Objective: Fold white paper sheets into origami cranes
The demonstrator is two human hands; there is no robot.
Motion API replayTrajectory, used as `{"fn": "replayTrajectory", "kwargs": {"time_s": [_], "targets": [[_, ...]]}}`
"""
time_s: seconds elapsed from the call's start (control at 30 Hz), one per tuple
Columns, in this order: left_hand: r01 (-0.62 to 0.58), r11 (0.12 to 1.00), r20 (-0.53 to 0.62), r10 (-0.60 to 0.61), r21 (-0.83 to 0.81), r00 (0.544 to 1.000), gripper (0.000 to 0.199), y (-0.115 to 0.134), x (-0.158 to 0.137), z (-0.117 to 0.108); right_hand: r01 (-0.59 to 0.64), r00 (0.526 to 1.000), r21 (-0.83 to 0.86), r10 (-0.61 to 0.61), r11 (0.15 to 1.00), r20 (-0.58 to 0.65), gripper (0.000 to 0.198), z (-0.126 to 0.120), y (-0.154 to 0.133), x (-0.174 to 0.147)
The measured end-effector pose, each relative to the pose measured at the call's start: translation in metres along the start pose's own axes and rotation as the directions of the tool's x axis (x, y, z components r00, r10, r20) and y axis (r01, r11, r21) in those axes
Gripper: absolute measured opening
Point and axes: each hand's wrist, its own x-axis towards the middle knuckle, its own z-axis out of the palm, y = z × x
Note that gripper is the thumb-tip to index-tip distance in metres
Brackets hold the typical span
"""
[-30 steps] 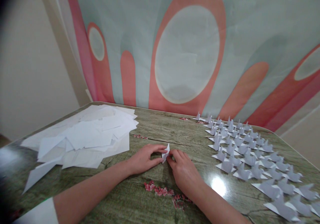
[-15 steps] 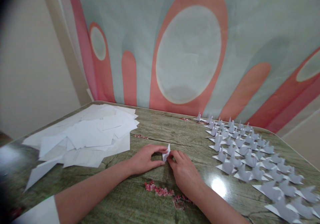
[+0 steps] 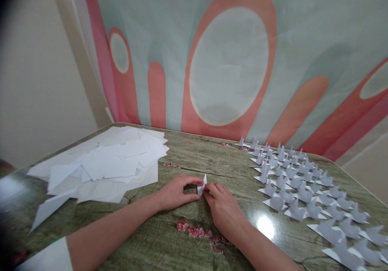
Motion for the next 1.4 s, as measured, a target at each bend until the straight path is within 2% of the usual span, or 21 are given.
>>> {"fn": "replayTrajectory", "kwargs": {"time_s": [0.6, 1.0, 1.4], "targets": [[0.002, 1.000, -0.007, -0.002, -0.014, 1.000, 0.037, -0.0012, 0.0007, 0.0015, 0.035, 0.998, -0.043, -0.037, 0.998, -0.055, 0.030, 0.0060, 0.0030, -0.0026], [0.002, 0.999, 0.000, -0.002, -0.050, 1.000, 0.037, -0.0026, 0.0010, 0.0007, 0.039, 0.998, -0.033, -0.040, 0.999, -0.043, 0.028, 0.0031, 0.0011, -0.0025], [-0.003, 0.997, 0.005, 0.004, -0.077, 1.000, 0.037, -0.0042, 0.0014, 0.0002, 0.043, 0.992, -0.046, -0.048, 0.998, -0.116, 0.038, 0.0046, 0.0030, -0.0055]]}}
